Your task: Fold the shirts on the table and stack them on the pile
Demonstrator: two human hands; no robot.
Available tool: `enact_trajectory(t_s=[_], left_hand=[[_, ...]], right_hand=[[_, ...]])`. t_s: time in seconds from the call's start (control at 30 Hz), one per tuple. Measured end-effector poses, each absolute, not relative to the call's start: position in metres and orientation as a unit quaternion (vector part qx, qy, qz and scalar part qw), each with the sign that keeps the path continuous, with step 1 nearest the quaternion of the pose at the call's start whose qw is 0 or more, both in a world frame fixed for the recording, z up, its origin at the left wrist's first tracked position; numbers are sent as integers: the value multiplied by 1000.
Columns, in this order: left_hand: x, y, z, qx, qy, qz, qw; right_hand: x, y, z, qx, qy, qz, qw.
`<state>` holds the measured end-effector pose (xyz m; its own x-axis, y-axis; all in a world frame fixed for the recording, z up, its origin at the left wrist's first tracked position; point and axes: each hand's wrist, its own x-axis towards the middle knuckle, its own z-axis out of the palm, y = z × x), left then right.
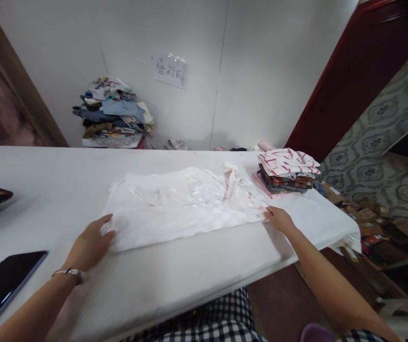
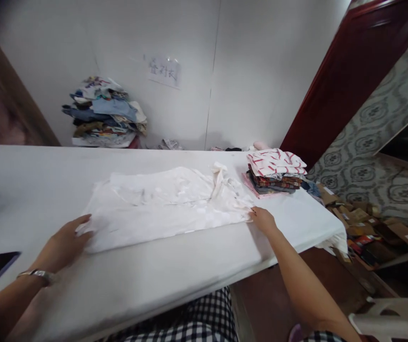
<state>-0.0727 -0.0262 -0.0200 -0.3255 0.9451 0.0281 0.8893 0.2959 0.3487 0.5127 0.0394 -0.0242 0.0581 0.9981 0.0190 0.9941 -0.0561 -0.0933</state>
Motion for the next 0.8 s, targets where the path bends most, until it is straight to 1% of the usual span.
enact_trajectory(t_s=[0.1,0.17,0.2,0.27,0.33,0.47,0.53,0.6,0.67,0.8], left_hand=[[-73,-25,-11,560,812,140,89],[-70,-16,-4,597,787,153,41],[-67,-10,-2,626,763,157,23],[-58,6,-1,687,712,146,13],[-50,21,-4,729,674,116,29],[-42,35,-14,758,648,73,14],[-44,33,-14,766,640,69,-11],[-47,31,-9,771,631,80,-27],[-51,34,2,769,629,103,-45],[-55,58,28,733,664,127,-77]], right_hand=[[497,45,-24,-687,-713,-24,138],[476,56,-18,-636,-747,-24,195],[462,63,-14,-607,-767,-7,208],[431,77,-9,-556,-806,39,202],[403,89,-9,-529,-829,68,168],[375,104,-17,-548,-833,53,54],[376,108,-19,-571,-820,40,27],[379,112,-17,-590,-806,27,30],[381,120,-11,-608,-792,8,50],[371,143,2,-628,-767,-18,134]])
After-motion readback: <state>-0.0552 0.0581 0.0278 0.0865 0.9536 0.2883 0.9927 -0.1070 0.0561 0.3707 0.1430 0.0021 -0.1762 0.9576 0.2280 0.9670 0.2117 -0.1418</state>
